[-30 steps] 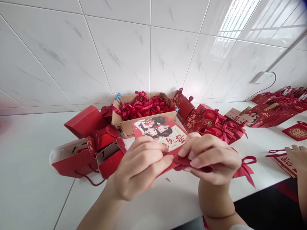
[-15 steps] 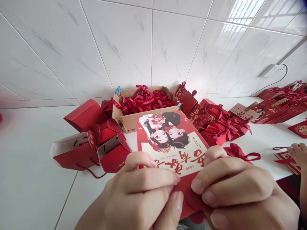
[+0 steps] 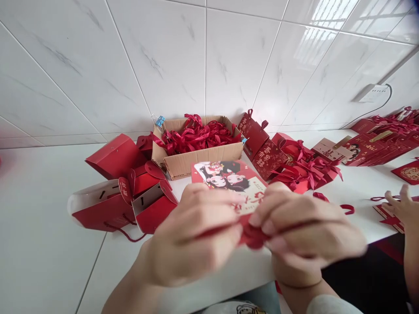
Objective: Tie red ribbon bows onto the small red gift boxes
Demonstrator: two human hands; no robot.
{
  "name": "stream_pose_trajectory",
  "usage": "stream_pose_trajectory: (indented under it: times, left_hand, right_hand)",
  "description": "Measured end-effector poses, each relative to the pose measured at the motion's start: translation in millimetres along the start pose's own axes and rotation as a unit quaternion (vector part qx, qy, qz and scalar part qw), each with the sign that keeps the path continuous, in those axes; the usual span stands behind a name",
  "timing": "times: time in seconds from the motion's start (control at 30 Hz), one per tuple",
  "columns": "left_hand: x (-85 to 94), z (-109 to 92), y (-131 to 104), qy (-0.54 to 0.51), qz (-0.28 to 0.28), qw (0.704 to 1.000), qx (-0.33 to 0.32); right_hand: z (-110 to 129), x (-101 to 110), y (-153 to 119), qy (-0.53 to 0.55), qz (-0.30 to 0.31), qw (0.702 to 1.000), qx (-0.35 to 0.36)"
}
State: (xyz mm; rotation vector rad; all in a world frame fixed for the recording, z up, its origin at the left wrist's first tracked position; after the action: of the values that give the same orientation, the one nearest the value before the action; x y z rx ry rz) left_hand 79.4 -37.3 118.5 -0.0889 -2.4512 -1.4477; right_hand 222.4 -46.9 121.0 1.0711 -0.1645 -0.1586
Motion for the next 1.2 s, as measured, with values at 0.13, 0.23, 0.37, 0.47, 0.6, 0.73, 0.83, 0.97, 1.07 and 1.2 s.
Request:
stream_pose_trajectory:
  times: [0.13, 0.23, 0.37, 0.47, 0.6, 0.73, 0.83, 0.97, 1.07, 1.2]
  left_hand:
    - [-12.8, 49, 5, -0.011, 0.027, 0.990, 0.137]
    - [-19.9, 85, -1, -0.030, 0.003, 0.960, 0.278]
    - [-26.4, 114, -6, -0.037, -0.022, 0.936, 0.349]
    - [-31.2, 130, -10, -0.056, -0.030, 0.922, 0.383]
    - [-40.9, 148, -18, -0.102, -0.029, 0.894, 0.435]
    - [-44.1, 161, -23, -0.122, -0.051, 0.878, 0.459]
    - [-45.2, 166, -24, -0.124, -0.053, 0.874, 0.467]
    - [-52.6, 170, -28, -0.183, -0.033, 0.837, 0.515]
    - [-60.0, 172, -34, -0.228, -0.017, 0.801, 0.554]
    - [-60.5, 175, -34, -0.222, -0.032, 0.810, 0.542]
  right_hand:
    - [-53, 0, -1, -0.012, -0.054, 0.991, -0.122]
    - [-93, -6, -8, -0.019, -0.071, 0.964, -0.257]
    - [-123, -13, -16, 0.006, -0.072, 0.940, -0.333]
    - [-140, -15, -21, 0.004, -0.070, 0.929, -0.364]
    - [-151, -18, -25, 0.004, -0.061, 0.918, -0.392]
    - [-157, -23, -27, -0.009, -0.040, 0.909, -0.414]
    - [-160, -23, -28, -0.020, -0.035, 0.905, -0.423]
    - [-160, -19, -25, -0.034, -0.044, 0.909, -0.412]
    - [-161, -18, -26, -0.027, -0.043, 0.908, -0.416]
    - [-165, -19, -29, -0.018, -0.050, 0.906, -0.420]
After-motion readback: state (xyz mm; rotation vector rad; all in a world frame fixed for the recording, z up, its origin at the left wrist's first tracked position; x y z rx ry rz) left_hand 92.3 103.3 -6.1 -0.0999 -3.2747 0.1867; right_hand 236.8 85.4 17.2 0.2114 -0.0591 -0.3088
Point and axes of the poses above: each hand's wrist, its own y-axis towards the middle knuckle, its own x-axis out of the back of the hand, z = x × y, the point moved 9 cm from there along y, towards the middle knuckle, and after that the axes turned 12 degrees about -z, right-handed, at the moved point
